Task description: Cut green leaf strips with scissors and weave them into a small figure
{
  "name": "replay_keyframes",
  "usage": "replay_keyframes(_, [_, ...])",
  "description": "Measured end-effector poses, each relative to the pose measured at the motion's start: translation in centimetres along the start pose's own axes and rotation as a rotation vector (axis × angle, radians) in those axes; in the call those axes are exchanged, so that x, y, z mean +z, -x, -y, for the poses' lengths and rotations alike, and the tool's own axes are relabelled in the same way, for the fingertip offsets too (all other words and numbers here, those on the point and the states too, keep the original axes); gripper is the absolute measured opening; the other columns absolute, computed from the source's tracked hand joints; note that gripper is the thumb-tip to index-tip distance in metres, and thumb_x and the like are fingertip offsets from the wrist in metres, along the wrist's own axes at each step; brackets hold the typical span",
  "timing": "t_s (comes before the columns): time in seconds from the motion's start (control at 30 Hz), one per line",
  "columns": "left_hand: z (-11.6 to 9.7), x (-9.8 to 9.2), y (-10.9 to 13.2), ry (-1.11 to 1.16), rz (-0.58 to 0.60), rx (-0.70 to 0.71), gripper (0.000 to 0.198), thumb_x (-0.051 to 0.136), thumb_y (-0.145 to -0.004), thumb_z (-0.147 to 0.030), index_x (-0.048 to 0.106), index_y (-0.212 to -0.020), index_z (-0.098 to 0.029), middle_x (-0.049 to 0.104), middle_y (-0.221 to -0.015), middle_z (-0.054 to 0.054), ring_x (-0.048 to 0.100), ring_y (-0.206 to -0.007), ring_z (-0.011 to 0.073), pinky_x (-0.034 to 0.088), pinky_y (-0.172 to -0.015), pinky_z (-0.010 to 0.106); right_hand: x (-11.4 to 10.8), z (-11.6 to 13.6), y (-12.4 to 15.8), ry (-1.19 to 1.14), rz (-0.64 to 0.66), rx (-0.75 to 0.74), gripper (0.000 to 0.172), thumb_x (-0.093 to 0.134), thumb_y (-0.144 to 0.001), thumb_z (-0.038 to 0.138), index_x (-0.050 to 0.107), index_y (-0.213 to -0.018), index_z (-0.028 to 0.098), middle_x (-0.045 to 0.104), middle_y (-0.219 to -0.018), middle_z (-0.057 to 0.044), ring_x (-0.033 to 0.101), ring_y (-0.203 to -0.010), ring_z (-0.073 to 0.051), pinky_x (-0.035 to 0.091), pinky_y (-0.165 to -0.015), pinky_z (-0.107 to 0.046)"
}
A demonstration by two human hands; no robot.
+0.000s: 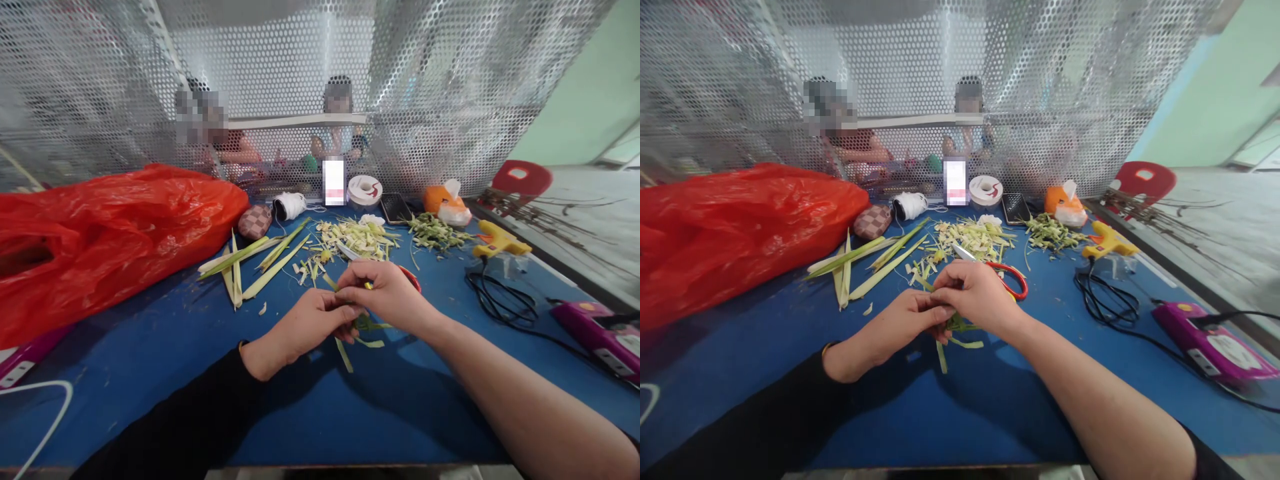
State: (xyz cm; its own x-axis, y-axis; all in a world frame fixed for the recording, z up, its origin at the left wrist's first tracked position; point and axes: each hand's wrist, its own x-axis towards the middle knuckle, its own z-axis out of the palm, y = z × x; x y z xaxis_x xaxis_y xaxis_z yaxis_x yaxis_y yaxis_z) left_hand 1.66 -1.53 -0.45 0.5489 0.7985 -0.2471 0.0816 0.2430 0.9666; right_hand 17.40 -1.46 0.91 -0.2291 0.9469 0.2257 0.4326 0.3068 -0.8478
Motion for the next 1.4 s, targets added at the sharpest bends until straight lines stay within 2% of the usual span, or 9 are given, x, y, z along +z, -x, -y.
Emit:
replay_keyframes(0.23, [0.2,0.1,0.3,-0.091,0.166,0.053,0.037,0.06,-0.083,-0.049,0.072,-0.072,-0.015,0.069,-0.067,0.006,0.064,-0.061,0.0153,0.051,-0.065,0.026,-0.3,-1.0,-0.5,-0.139,-0.3,0.042,0.01,0.065,-0.076,0.025,0.062,-0.069,0.018,0.054,-0.06,0.004,0.044,-0.055,-0.01,0.036,-0.052,-0.025])
replay_keyframes(0.43, [0.1,0.2,0.6,-0.057,0.235,0.01,0.031,0.062,-0.083,-0.043,0.075,-0.077,-0.016,0.072,-0.072,0.007,0.064,-0.062,0.0147,0.052,-0.067,0.027,-0.1,-1.1,-0.4,-0.021,-0.436,0.001,0.01,0.063,-0.079,0.022,0.061,-0.07,0.019,0.054,-0.06,0.004,0.045,-0.056,-0.011,0.036,-0.052,-0.026])
replay_keyframes(0.6, [-0.3,0.1,0.4,0.045,0.084,-0.075,0.027,0.067,-0.079,-0.04,0.075,-0.084,-0.015,0.074,-0.077,0.007,0.061,-0.052,0.0095,0.043,-0.048,0.018,-0.4,-1.0,-0.2,0.286,-0.591,-0.21,0.005,0.06,-0.085,0.025,0.062,-0.084,0.021,0.065,-0.088,-0.004,0.059,-0.086,-0.02,0.043,-0.08,-0.034])
replay_keyframes(0.7, [-0.3,-0.3,0.1,0.158,-0.039,-0.05,0.026,0.067,-0.08,-0.039,0.074,-0.089,-0.016,0.074,-0.084,0.007,0.062,-0.054,0.0088,0.041,-0.046,0.017,-1.0,-1.0,-0.3,0.241,-0.73,-0.132,0.013,0.059,-0.086,0.033,0.061,-0.082,0.021,0.061,-0.081,-0.003,0.057,-0.08,-0.019,0.043,-0.071,-0.032])
replay_keyframes(0.8, [-0.3,-0.8,-0.1,0.214,-0.095,-0.027,0.025,0.069,-0.079,-0.037,0.074,-0.091,-0.016,0.075,-0.085,0.008,0.062,-0.054,0.0094,0.039,-0.043,0.017,-1.2,-1.1,-0.5,-0.021,-0.441,0.107,0.034,0.056,-0.086,0.047,0.059,-0.067,0.019,0.051,-0.06,0.002,0.048,-0.057,-0.014,0.036,-0.053,-0.027])
replay_keyframes(0.87, [-0.3,-1.0,-0.1,0.208,-0.095,-0.012,0.023,0.069,-0.079,-0.035,0.074,-0.089,-0.015,0.076,-0.087,0.009,0.062,-0.053,0.0092,0.036,-0.04,0.017,-0.9,-1.0,-0.6,-0.235,-0.14,0.215,0.04,0.059,-0.082,0.052,0.057,-0.061,0.018,0.051,-0.056,0.002,0.046,-0.053,-0.012,0.035,-0.051,-0.026])
replay_keyframes(0.93, [-0.2,-1.0,-0.1,0.194,-0.066,0.004,0.025,0.067,-0.081,-0.036,0.074,-0.088,-0.014,0.076,-0.09,0.01,0.062,-0.052,0.009,0.033,-0.038,0.017,-0.4,-0.8,-0.5,-0.426,0.014,0.237,0.041,0.065,-0.078,0.051,0.054,-0.057,0.018,0.052,-0.055,0.003,0.047,-0.051,-0.01,0.037,-0.053,-0.026])
replay_keyframes(1.27, [0.2,-1.2,-0.4,0.275,0.021,-0.029,0.023,0.064,-0.085,-0.033,0.072,-0.093,-0.013,0.075,-0.088,0.01,0.061,-0.05,0.0072,0.031,-0.036,0.015,0.5,-1.0,-0.2,-0.7,0.02,0.266,0.028,0.074,-0.073,0.039,0.062,-0.064,0.016,0.051,-0.053,0.005,0.047,-0.046,-0.008,0.033,-0.049,-0.025])
replay_keyframes(1.4, [0.3,-1.1,-0.4,0.224,0.033,0.013,0.023,0.063,-0.085,-0.034,0.073,-0.088,-0.013,0.075,-0.08,0.008,0.057,-0.046,0.0057,0.032,-0.036,0.015,0.4,-1.4,-0.5,-0.684,-0.164,0.292,0.026,0.076,-0.068,0.04,0.066,-0.065,0.015,0.05,-0.052,0.004,0.044,-0.051,-0.009,0.032,-0.051,-0.025])
